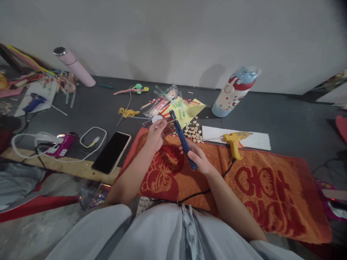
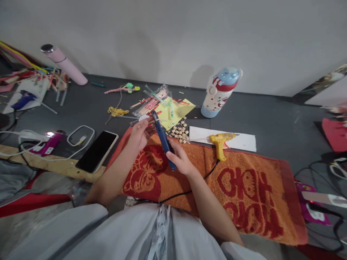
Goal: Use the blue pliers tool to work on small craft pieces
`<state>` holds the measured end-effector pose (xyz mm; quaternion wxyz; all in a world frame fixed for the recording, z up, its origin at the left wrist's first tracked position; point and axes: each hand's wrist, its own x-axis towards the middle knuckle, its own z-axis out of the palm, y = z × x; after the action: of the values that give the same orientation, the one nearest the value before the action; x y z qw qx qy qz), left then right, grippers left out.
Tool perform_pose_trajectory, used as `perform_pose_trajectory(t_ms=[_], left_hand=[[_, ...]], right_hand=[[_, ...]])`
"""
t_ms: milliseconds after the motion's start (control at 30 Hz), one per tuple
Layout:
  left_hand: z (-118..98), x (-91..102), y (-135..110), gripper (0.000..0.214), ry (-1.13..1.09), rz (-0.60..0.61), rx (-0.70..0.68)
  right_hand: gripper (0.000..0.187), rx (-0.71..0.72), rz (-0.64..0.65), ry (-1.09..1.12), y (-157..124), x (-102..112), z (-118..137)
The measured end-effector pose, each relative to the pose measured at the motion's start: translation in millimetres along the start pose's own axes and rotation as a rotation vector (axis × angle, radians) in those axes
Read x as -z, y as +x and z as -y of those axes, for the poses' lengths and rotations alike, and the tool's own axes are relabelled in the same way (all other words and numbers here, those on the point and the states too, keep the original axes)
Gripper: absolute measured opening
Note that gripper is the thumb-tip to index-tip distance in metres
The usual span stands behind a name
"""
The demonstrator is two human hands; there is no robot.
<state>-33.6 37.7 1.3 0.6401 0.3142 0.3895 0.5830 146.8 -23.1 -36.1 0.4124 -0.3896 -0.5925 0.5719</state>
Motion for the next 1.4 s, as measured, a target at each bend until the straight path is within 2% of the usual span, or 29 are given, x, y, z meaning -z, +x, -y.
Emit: perform_pose_trajectory(t_ms=[100, 500, 667, 767, 933, 1033, 1133, 1267, 1400], left_hand=[[1.1, -0.2, 0.4, 0.049, -0.016, -0.022, 0.011], [5.4, 1.9, 2.6, 0.036, -0.099, -0.007, 0.063], [5.7, 0.9, 3.0, 0.039, -0.093, 0.001, 0.099], [5.8, 2.7, 4.3, 0.042, 0.023, -0.049, -0.014], [1.4, 12.3, 6.6, 0.023, 0.489, -0.137, -0.413], [-2.8, 19.1, 6.9, 0.017, 0.814, -0.109, -0.624], [-6.2, 25.1, 6.9, 0.020, 1.063, -0.027, -0.787], [-12.9, 27.0, 5.1, 0.028, 1.189, 0.033, -0.795], [-21.9, 25.0, 2.4, 0.033, 1.104, 0.075, -0.615]], right_hand=[[0.073, -0.005, 0.050, 0.046, 0.7, -0.3, 5.1], [0.077, -0.023, 0.058, 0.092, 0.2, -1.1, 3.2], [0.078, -0.022, 0.041, 0.071, -0.2, -1.0, -0.6], [0.078, -0.014, -0.024, 0.024, -1.5, 0.1, -8.1], [0.079, -0.004, -0.104, -0.101, -3.8, 4.7, -16.2], [0.080, 0.019, -0.098, -0.252, -3.5, 8.7, -11.0], [0.080, 0.060, -0.084, -0.356, -2.6, 11.7, -4.4], [0.082, 0.092, -0.058, -0.403, -1.8, 13.3, -2.1], [0.080, 0.113, -0.016, -0.421, -1.4, 14.8, -3.1]])
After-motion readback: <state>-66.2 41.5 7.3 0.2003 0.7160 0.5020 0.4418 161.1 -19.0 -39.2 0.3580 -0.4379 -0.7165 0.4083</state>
